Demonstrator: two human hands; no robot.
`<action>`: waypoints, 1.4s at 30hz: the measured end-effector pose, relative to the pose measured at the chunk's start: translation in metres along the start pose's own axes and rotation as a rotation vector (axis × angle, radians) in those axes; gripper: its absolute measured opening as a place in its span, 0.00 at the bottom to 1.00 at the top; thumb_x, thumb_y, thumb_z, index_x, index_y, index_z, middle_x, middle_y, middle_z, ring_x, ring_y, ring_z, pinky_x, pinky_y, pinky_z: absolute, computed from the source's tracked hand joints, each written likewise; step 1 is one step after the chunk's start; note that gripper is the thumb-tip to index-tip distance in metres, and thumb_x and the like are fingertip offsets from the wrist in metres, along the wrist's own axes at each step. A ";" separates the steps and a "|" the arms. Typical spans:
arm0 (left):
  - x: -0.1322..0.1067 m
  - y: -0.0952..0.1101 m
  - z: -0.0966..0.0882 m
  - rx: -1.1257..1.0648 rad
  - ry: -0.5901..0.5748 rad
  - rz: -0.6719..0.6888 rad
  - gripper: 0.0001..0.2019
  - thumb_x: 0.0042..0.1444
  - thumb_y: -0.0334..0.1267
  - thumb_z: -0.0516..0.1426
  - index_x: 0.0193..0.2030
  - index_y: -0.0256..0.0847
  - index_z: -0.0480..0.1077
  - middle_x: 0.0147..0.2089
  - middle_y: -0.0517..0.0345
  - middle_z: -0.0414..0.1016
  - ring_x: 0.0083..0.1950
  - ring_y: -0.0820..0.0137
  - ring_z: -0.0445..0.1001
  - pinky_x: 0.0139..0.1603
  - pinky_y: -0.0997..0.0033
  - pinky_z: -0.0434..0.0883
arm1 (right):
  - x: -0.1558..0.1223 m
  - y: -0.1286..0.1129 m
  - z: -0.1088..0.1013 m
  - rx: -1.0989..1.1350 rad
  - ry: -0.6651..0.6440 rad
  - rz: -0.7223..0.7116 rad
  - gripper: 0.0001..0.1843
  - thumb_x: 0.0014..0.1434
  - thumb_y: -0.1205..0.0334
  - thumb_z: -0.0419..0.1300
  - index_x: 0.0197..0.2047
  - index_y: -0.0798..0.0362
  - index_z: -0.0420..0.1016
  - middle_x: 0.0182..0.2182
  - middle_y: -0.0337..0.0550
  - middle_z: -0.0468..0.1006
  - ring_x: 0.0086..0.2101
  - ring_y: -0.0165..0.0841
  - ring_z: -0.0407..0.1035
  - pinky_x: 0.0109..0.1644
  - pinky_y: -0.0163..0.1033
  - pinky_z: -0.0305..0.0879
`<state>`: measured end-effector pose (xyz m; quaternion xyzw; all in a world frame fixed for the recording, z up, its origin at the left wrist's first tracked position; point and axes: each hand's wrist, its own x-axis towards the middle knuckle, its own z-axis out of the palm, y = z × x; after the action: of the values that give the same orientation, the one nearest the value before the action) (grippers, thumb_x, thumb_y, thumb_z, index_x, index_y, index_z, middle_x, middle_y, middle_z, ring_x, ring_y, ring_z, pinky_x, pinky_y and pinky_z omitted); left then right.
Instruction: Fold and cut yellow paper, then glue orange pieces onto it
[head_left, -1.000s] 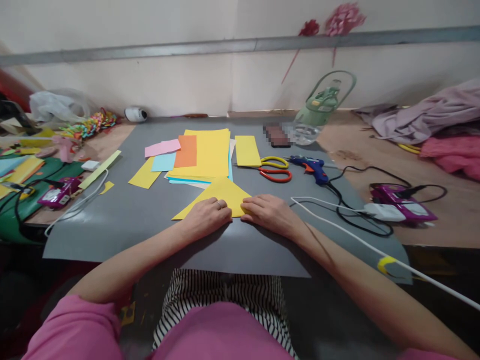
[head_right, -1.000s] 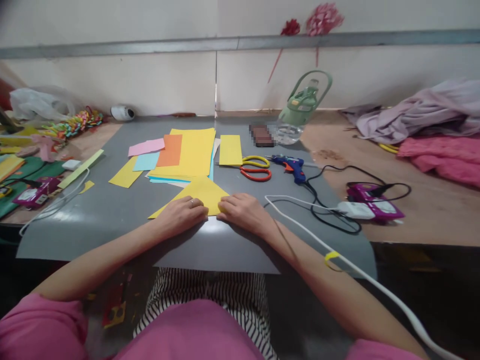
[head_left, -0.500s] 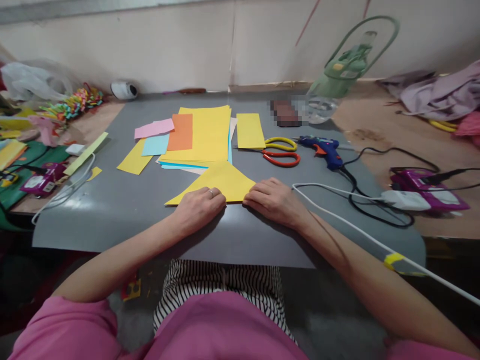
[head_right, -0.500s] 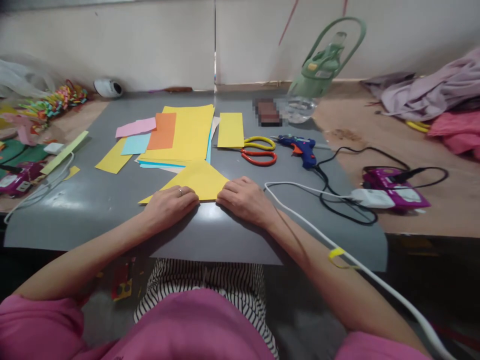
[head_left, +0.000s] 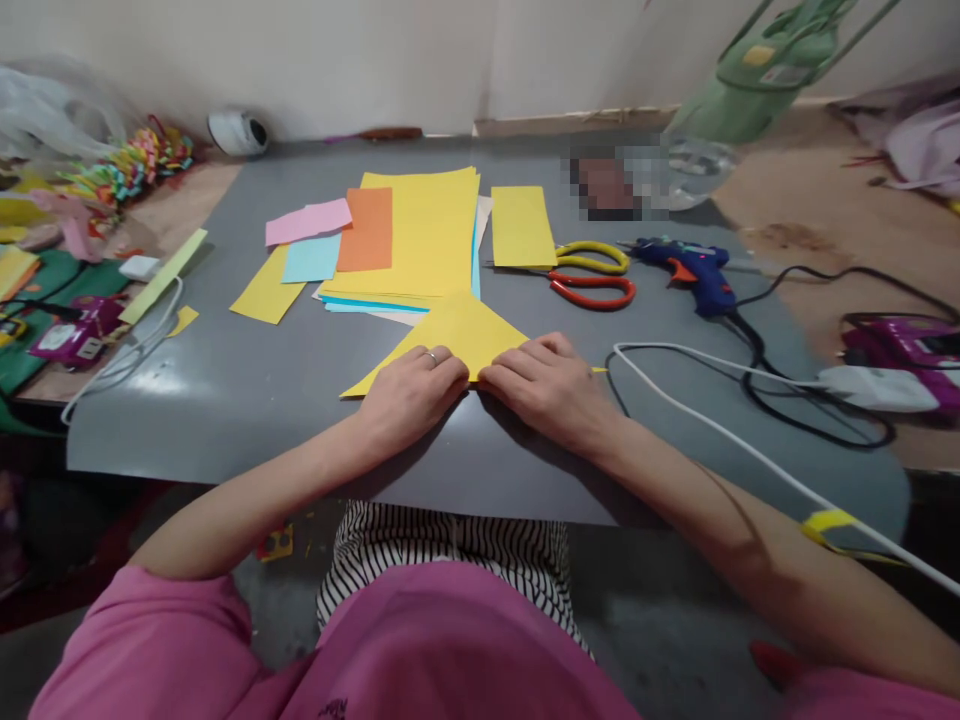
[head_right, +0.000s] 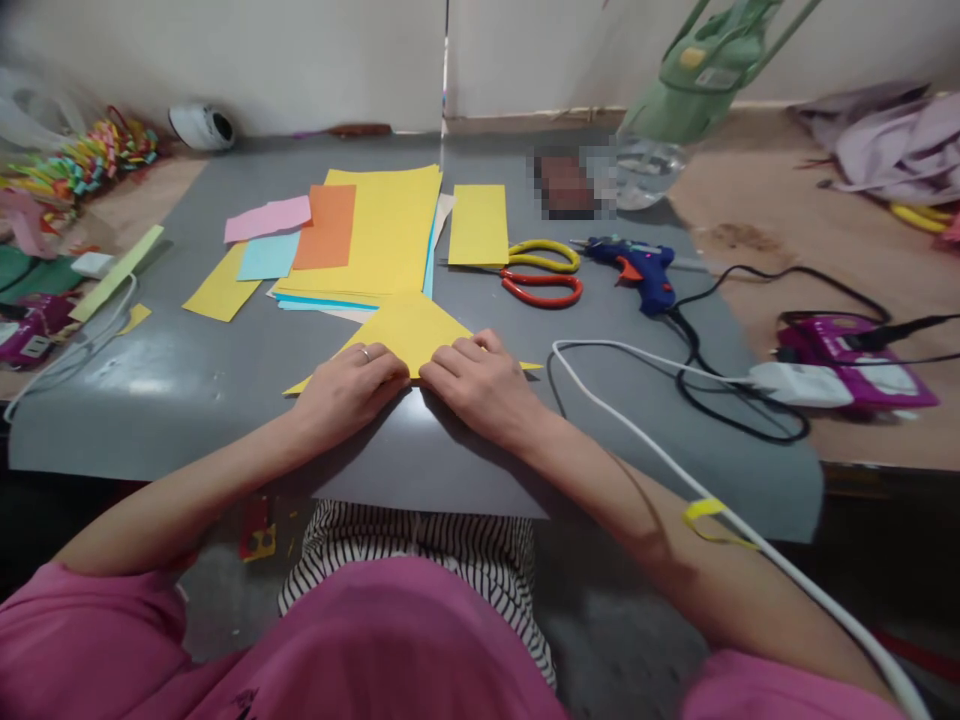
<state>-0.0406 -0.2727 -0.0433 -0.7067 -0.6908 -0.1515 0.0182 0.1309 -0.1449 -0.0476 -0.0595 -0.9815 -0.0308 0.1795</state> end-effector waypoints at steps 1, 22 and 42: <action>-0.001 0.000 0.000 0.022 0.005 0.015 0.10 0.67 0.36 0.52 0.38 0.40 0.73 0.38 0.54 0.76 0.39 0.67 0.72 0.36 0.70 0.64 | -0.001 0.000 -0.001 -0.019 0.003 -0.013 0.16 0.71 0.62 0.49 0.37 0.49 0.78 0.34 0.42 0.80 0.36 0.35 0.67 0.45 0.45 0.54; -0.030 -0.012 0.000 0.022 0.083 0.086 0.14 0.69 0.40 0.51 0.37 0.41 0.75 0.37 0.55 0.78 0.37 0.68 0.72 0.35 0.71 0.66 | -0.021 -0.004 -0.008 0.000 0.055 -0.043 0.14 0.70 0.59 0.55 0.35 0.52 0.79 0.31 0.41 0.81 0.33 0.33 0.68 0.39 0.40 0.55; -0.038 -0.009 -0.025 0.009 0.137 0.148 0.12 0.66 0.41 0.55 0.50 0.38 0.74 0.47 0.49 0.78 0.45 0.64 0.75 0.47 0.65 0.71 | -0.015 0.000 -0.016 0.353 -0.126 0.181 0.14 0.68 0.56 0.56 0.34 0.52 0.77 0.34 0.46 0.80 0.36 0.37 0.71 0.40 0.41 0.60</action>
<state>-0.0543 -0.3150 -0.0299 -0.7436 -0.6347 -0.1945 0.0798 0.1500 -0.1477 -0.0382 -0.1168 -0.9716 0.1618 0.1272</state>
